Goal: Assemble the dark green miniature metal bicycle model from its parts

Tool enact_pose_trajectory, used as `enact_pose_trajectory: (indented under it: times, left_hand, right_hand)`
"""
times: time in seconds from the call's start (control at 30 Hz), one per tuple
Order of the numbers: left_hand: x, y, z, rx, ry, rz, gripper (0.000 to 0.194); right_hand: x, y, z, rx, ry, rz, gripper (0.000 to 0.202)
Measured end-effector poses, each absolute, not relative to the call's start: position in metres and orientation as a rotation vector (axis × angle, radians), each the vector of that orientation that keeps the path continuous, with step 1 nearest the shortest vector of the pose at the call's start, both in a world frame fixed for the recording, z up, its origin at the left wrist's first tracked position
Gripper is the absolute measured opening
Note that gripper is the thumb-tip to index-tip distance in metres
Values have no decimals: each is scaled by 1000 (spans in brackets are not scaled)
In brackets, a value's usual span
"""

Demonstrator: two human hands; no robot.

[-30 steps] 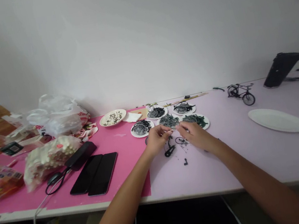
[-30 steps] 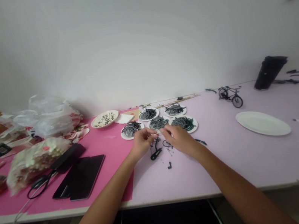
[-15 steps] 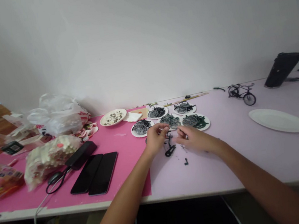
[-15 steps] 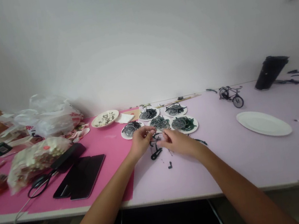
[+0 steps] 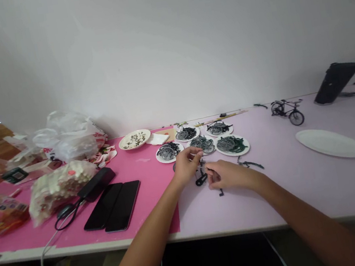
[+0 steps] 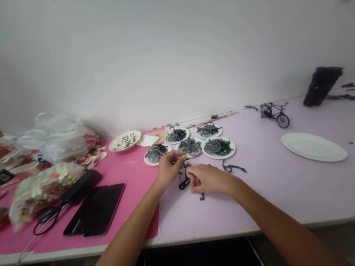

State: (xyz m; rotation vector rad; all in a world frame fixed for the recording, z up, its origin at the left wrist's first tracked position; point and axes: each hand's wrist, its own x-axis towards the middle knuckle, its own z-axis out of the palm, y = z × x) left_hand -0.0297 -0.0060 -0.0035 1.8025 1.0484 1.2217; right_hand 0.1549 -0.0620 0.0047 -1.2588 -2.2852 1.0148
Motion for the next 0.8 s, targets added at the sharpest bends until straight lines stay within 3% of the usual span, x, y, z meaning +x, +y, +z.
enact_pose_trajectory:
  times: [0.8]
  left_hand:
    - [-31, -3, -6, 1793, 1114, 1258, 29]
  right_hand:
    - [154, -59, 9, -1366, -2299, 617, 30]
